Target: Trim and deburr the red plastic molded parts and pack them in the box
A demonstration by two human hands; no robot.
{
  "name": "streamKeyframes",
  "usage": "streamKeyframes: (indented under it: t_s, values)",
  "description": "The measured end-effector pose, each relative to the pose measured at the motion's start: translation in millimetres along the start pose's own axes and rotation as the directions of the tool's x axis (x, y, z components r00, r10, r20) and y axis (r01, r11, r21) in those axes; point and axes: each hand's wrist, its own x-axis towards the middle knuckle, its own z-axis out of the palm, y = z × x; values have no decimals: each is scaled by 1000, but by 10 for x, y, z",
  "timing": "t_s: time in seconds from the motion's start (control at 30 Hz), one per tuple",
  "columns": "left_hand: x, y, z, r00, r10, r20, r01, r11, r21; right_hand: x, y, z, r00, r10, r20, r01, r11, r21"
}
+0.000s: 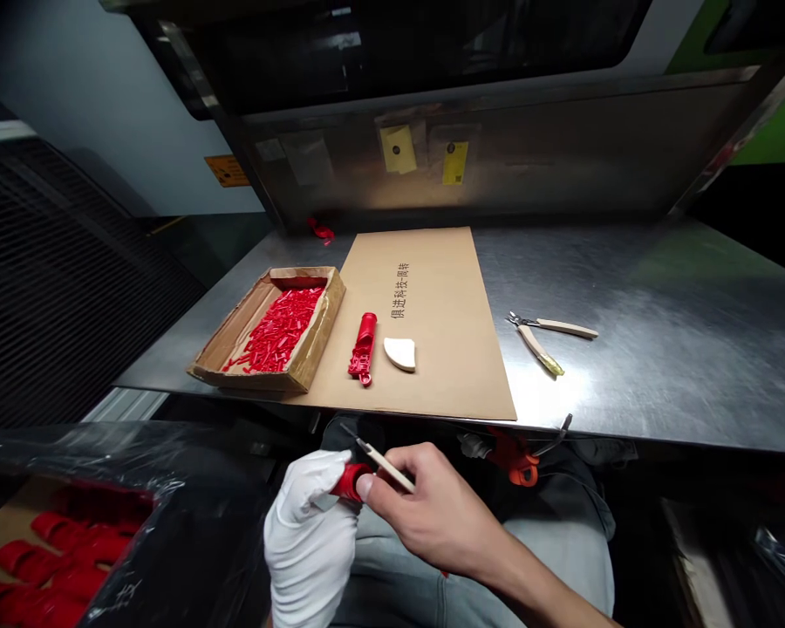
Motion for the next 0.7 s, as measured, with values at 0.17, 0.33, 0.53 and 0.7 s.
streamKeyframes:
  t_s: [0.17, 0.33, 0.53, 0.7]
  values:
    - [42, 57, -7, 968, -156, 196, 169, 984, -52, 144, -132, -130, 987, -11, 159, 30, 993, -116]
    - [121, 195, -134, 919, -259, 297, 298, 950, -92, 526, -328, -380, 997, -74, -24, 62, 940, -334]
    - [478, 250, -111, 976, -94, 197, 46, 971, 237, 1400, -697, -600, 885, -140, -444, -91, 884, -459]
    - [880, 247, 60, 971, 180, 155, -231, 869, 439, 1688, -829, -749, 916, -39, -400, -138, 903, -406]
